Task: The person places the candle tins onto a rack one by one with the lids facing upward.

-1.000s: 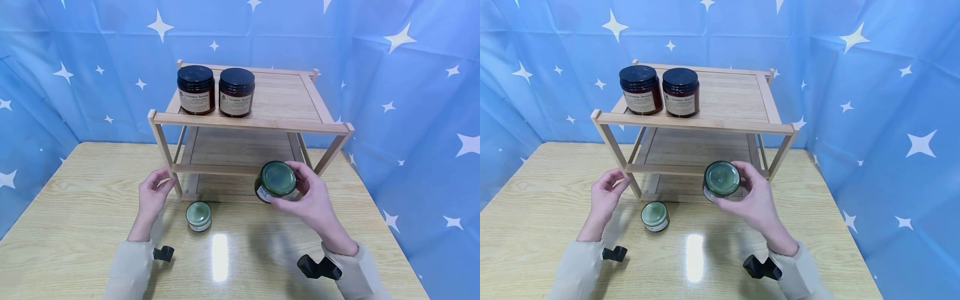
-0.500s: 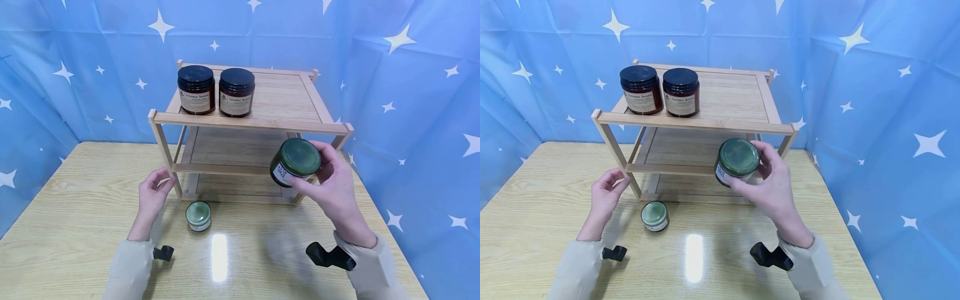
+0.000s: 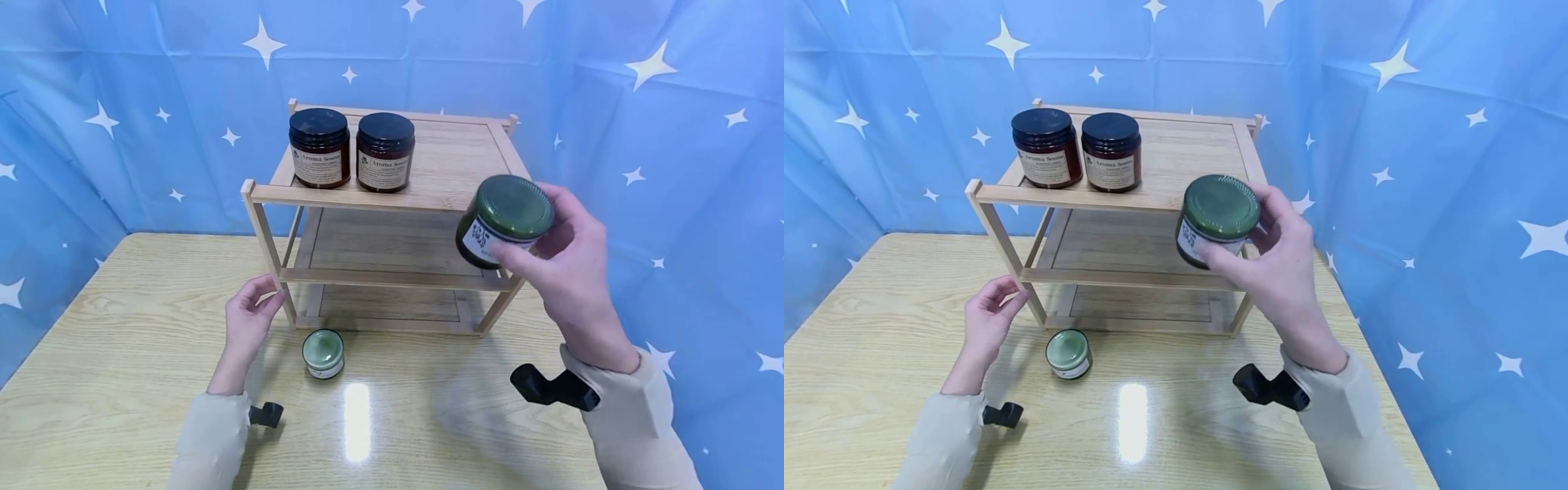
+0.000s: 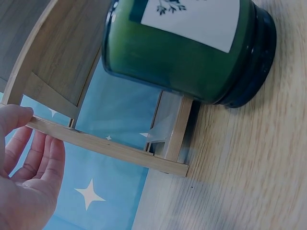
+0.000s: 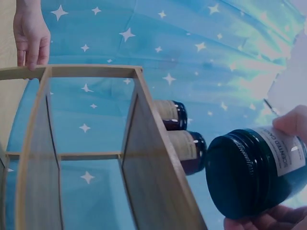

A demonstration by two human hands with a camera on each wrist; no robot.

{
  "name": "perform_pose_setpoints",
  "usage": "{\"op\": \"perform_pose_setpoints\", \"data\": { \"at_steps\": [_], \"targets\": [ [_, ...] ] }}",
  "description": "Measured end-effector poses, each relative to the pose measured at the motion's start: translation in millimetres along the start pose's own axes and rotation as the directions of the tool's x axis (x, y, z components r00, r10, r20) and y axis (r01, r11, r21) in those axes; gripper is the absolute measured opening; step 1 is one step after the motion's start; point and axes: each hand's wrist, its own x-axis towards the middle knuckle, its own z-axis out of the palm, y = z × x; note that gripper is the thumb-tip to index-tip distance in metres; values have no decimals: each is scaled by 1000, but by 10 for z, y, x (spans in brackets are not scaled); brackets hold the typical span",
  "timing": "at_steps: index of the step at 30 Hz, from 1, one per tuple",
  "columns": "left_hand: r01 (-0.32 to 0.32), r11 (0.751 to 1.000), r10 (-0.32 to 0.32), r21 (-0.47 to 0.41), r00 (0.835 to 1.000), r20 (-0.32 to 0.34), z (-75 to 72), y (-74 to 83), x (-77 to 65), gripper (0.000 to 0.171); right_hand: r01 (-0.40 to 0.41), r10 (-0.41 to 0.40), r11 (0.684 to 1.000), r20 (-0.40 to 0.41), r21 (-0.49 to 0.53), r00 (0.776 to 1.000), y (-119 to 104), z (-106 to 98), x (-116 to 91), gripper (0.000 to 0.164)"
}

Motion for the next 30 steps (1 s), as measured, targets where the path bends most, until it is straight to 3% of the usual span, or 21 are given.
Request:
{"op": "perform_pose_setpoints", "data": {
  "at_steps": [9, 19, 30],
  "targets": [
    [3, 1000, -3, -4, 1000, 0, 9, 20, 6, 24, 8, -5, 998, -43, 58, 999, -117, 41, 314, 44],
    [-6, 1000, 6, -15, 1000, 2, -1, 5, 12, 23, -27, 23, 999, -78, -43, 997, -129, 135, 600, 44],
    [1, 1000, -1, -13, 1000, 2, -1, -3, 9, 24, -71, 71, 995, 3, -75, 997, -47, 155, 780, 47]
  ]
}}
